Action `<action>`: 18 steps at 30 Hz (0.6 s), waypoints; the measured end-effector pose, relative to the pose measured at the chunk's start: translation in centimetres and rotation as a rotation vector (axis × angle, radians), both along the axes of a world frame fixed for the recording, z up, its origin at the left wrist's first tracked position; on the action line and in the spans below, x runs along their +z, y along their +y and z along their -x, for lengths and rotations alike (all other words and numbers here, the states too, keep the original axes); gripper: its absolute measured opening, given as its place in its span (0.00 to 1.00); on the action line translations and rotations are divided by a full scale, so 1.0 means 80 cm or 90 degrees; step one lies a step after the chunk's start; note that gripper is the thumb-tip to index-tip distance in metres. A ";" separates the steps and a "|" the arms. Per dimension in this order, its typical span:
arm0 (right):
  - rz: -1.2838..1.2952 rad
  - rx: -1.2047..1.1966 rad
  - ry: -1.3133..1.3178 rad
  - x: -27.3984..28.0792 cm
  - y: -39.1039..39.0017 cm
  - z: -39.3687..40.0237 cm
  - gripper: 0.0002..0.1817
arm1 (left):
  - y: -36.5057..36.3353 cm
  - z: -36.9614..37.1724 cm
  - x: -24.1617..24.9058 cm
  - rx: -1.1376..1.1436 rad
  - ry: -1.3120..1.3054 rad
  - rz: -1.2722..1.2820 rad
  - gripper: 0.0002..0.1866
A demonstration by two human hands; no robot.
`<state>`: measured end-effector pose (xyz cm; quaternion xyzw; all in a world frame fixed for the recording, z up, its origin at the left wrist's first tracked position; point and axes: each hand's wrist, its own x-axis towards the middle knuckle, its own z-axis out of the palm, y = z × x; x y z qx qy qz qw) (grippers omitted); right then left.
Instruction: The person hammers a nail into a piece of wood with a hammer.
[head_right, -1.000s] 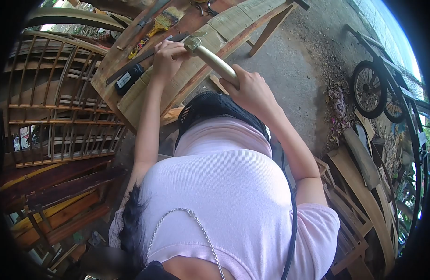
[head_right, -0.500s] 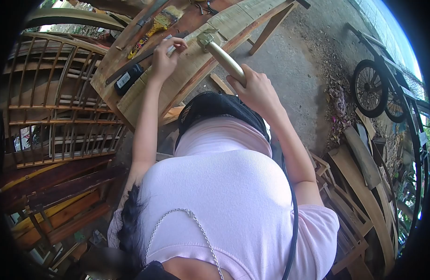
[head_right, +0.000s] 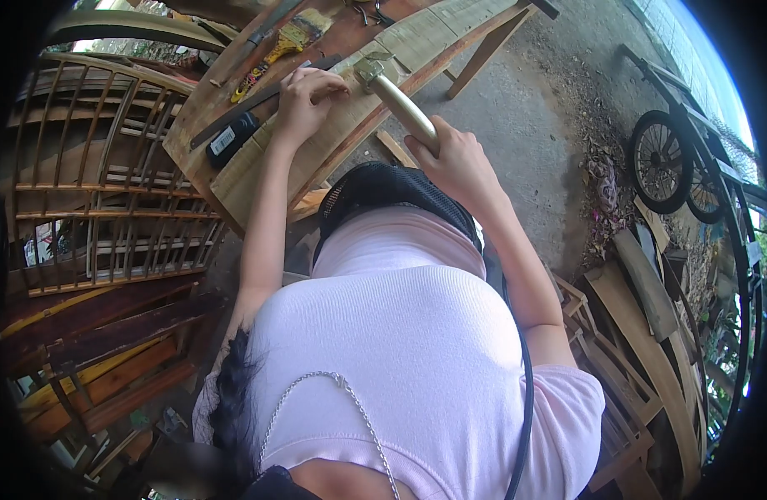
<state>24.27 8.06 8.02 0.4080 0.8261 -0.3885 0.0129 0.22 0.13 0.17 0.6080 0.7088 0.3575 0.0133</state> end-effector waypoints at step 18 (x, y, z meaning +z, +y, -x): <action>0.014 -0.012 0.011 0.002 0.000 0.000 0.19 | -0.002 -0.005 0.007 0.007 0.049 -0.016 0.04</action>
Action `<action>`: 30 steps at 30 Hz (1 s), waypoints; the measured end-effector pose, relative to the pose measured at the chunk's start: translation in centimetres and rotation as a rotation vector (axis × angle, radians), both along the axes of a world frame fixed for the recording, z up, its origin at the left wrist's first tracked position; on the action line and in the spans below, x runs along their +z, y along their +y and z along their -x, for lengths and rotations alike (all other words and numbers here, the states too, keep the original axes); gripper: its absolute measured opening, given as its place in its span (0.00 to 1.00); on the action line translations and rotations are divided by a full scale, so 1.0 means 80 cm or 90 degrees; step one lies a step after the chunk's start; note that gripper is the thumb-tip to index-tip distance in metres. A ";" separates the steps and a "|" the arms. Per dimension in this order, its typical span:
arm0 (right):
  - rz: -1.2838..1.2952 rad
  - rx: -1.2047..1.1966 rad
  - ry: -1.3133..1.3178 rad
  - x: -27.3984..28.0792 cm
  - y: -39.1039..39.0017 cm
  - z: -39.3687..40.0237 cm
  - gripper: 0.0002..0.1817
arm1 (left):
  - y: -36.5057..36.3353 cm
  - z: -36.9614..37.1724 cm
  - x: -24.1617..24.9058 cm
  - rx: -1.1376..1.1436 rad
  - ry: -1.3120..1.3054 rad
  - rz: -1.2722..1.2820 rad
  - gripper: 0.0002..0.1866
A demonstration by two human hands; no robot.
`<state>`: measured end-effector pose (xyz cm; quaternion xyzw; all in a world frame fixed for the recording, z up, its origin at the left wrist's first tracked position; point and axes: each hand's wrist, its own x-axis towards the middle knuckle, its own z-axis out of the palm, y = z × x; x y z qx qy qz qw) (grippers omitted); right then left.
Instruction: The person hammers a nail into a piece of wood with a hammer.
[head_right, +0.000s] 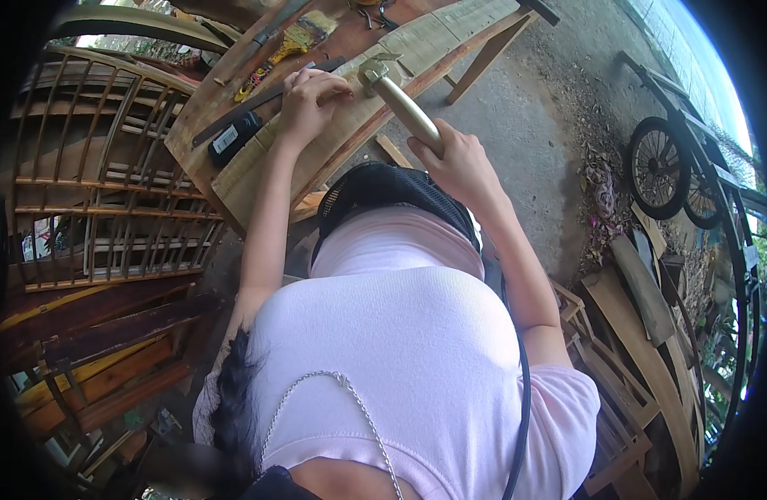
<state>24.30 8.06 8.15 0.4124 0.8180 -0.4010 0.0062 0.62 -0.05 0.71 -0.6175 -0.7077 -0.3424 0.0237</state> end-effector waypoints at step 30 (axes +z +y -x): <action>-0.088 0.074 -0.005 0.026 -0.012 0.004 0.16 | -0.002 0.003 -0.008 0.022 0.032 -0.036 0.07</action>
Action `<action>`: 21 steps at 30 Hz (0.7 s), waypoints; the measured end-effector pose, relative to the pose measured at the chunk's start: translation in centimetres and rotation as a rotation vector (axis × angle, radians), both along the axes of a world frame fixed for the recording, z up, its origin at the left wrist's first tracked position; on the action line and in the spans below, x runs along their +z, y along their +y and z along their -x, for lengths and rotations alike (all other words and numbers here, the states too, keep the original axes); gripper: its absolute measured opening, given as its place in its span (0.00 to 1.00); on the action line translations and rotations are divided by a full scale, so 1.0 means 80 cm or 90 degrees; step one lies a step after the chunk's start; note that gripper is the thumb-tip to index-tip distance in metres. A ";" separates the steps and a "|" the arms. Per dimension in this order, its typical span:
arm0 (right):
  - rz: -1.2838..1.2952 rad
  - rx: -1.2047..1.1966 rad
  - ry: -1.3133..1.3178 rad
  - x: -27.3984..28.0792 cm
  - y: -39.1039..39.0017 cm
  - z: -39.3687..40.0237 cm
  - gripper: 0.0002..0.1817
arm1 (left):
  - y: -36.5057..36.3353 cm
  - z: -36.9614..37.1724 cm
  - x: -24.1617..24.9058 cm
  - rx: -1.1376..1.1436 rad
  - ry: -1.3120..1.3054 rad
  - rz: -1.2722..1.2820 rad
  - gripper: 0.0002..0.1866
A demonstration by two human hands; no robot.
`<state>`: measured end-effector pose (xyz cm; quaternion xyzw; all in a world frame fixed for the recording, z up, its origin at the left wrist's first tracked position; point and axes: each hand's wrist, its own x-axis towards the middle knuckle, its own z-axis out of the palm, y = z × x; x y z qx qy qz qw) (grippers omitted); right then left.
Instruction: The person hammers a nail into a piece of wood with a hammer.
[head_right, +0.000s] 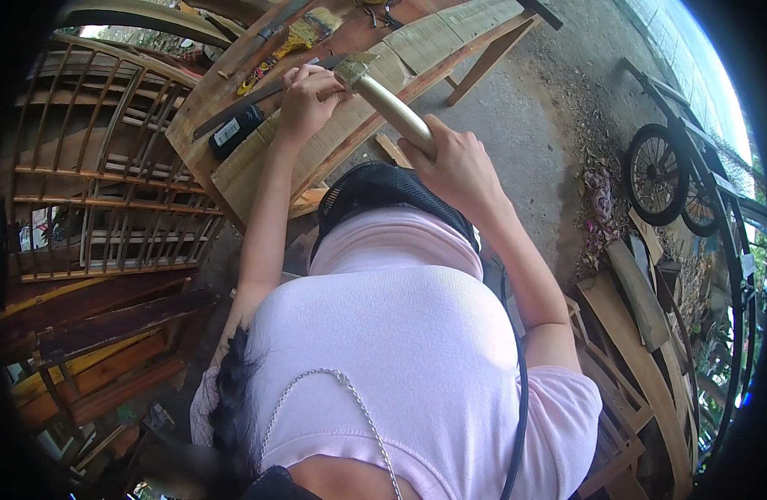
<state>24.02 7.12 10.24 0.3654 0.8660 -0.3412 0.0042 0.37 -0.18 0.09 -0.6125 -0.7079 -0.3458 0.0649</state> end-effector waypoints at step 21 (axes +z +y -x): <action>0.015 -0.015 0.013 0.001 0.003 0.000 0.16 | 0.000 -0.001 0.001 -0.005 0.002 -0.010 0.07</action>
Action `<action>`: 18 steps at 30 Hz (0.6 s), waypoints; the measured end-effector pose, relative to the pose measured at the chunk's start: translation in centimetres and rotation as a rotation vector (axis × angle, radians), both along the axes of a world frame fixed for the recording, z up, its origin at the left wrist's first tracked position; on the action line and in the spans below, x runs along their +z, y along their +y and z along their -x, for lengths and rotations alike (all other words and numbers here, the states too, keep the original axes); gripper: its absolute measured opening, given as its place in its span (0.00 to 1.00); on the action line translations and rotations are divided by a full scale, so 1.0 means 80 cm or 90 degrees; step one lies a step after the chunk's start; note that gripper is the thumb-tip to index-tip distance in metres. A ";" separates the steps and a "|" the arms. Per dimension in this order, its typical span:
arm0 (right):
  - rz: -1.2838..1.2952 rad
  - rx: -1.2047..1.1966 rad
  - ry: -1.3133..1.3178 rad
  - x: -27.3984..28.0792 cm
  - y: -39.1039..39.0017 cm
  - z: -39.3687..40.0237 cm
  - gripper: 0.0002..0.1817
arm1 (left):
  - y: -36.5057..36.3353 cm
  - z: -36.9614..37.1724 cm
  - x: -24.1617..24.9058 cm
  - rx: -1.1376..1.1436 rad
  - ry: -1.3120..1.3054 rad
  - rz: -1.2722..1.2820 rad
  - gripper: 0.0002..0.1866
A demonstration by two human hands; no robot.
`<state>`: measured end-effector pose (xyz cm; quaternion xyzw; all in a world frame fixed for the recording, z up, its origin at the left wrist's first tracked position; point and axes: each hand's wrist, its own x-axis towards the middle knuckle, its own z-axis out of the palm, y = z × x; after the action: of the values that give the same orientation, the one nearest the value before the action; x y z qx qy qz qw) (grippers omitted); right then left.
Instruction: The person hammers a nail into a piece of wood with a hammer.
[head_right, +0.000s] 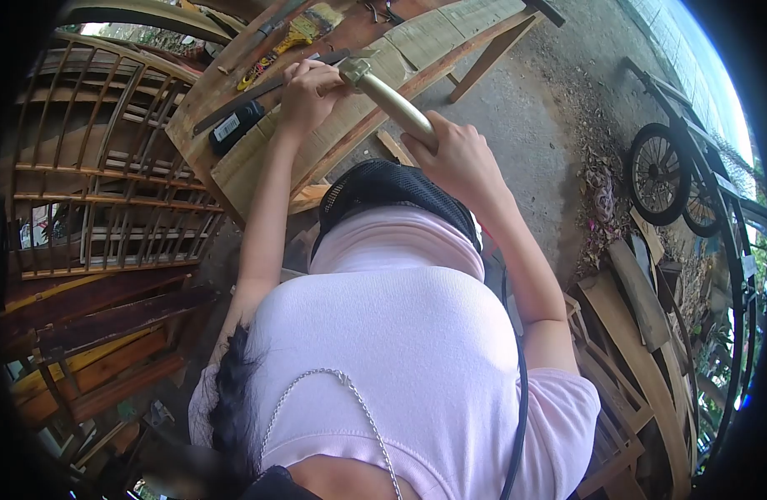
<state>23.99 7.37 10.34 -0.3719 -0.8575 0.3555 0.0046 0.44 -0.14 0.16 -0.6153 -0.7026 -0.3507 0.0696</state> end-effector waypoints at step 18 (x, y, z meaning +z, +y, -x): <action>-0.012 0.011 -0.018 -0.001 0.005 -0.002 0.17 | 0.000 0.001 -0.002 -0.013 -0.034 0.006 0.06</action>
<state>24.16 7.80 10.27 -0.3696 -0.8640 0.3419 -0.0072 0.32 -0.11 -0.01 -0.6131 -0.6995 -0.3645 0.0440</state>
